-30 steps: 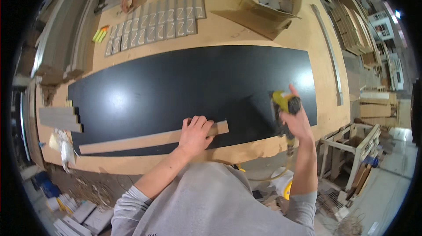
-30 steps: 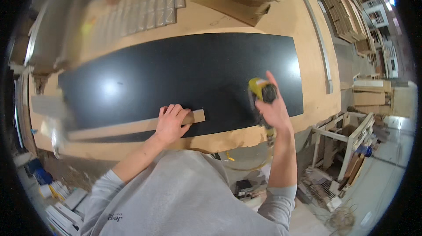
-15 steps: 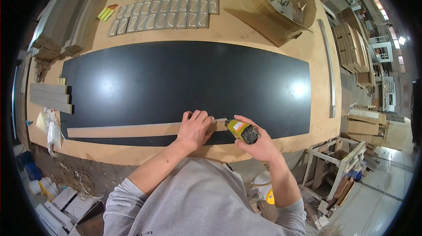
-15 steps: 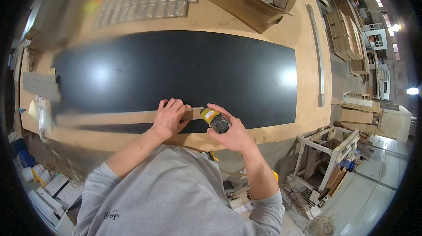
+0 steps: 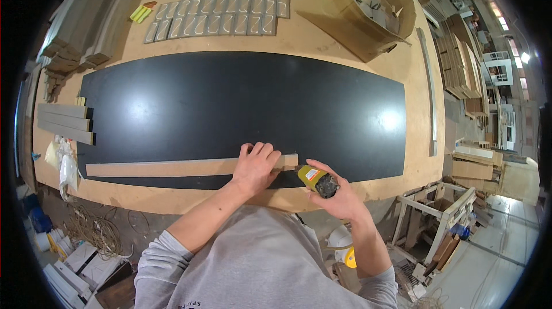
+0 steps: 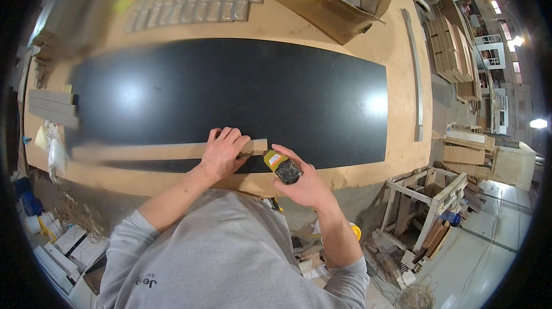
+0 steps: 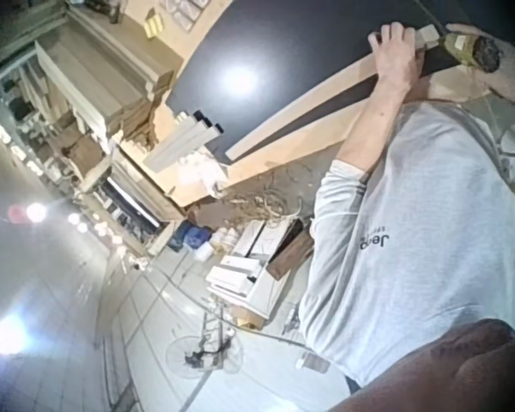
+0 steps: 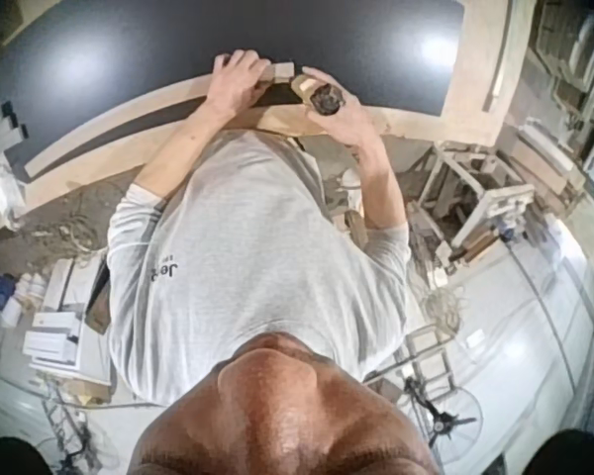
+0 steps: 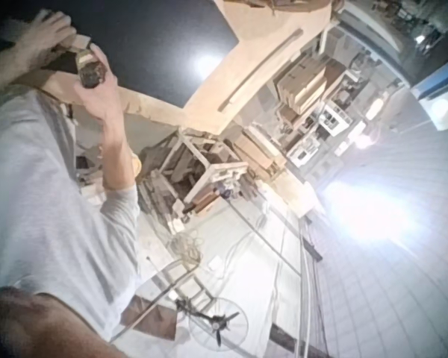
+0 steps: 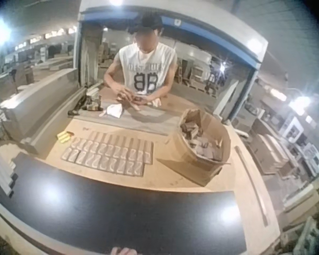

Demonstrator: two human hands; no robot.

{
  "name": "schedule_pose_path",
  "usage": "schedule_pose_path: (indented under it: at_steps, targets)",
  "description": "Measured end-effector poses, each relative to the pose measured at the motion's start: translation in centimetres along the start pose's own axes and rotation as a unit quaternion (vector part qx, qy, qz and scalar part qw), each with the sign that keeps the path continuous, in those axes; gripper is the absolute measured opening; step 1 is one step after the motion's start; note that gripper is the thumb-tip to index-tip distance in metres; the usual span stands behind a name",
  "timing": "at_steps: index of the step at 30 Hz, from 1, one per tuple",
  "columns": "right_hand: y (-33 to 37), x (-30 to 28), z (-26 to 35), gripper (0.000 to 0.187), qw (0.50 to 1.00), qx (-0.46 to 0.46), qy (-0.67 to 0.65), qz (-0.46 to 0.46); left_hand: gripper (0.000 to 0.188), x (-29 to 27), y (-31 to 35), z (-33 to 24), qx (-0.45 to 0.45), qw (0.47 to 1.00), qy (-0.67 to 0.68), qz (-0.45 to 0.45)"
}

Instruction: Assembling wooden blocks onto long strips using a pneumatic nail gun and glue.

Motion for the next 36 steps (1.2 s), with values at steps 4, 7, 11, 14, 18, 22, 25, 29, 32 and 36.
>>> schedule_pose_path:
  at_steps: [4, 7, 11, 14, 18, 22, 25, 29, 32, 36]
  targets:
    - [0.1, 0.1, 0.2, 0.078, 1.000, -0.010, -0.005, 0.003, 0.059, -0.1, 0.0, 0.0, 0.001, 1.000, 0.003, 0.003]
    - [0.1, 0.3, 0.6, 0.079, 1.000, -0.023, 0.013, 0.008, 0.059, -0.1, 0.0, 0.1, 0.004, 1.000, 0.005, 0.003]
    - [0.4, 0.7, 0.8, 0.083, 0.999, -0.027, -0.018, -0.006, 0.060, -0.4, 0.2, 0.2, 0.026, 0.999, 0.001, -0.018]
    - [-0.3, 1.7, 1.2, 0.084, 0.998, -0.046, -0.040, 0.007, 0.060, -2.0, 1.1, 0.9, 0.024, 0.998, 0.023, -0.059]
    - [-1.4, 3.1, 2.5, 0.082, 0.998, -0.058, -0.021, 0.021, 0.052, -1.7, 1.9, 2.5, 0.000, 0.999, 0.025, -0.033]
    - [-2.4, 3.9, 3.3, 0.082, 0.996, -0.075, 0.035, 0.037, 0.049, -1.5, 1.9, 2.6, 0.008, 0.999, 0.024, -0.032]
    - [-2.8, 4.0, 3.4, 0.083, 0.995, -0.080, 0.039, 0.042, 0.047, -1.8, 2.0, 2.4, 0.012, 0.999, 0.035, -0.035]
    - [-2.9, 3.8, 4.3, 0.085, 0.995, -0.060, 0.069, 0.042, 0.044, -2.0, 1.9, 2.2, 0.009, 0.999, 0.039, -0.021]
    - [-3.0, 3.7, 4.8, 0.085, 0.997, -0.028, 0.046, 0.050, 0.042, -2.0, 1.9, 2.2, 0.007, 0.999, 0.038, -0.018]
    - [-3.1, 3.7, 4.2, 0.084, 0.996, -0.054, 0.057, 0.053, 0.041, -2.1, 1.7, 2.1, 0.006, 0.999, 0.037, -0.010]
Point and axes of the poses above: each hand's wrist, its own y-axis away from the middle knuckle, its own x-axis out of the palm, z = x × y, the point moved 6 cm from there along -y, towards the middle knuckle, and after that the axes turned 2 degrees about z, right-handed, at the moved point
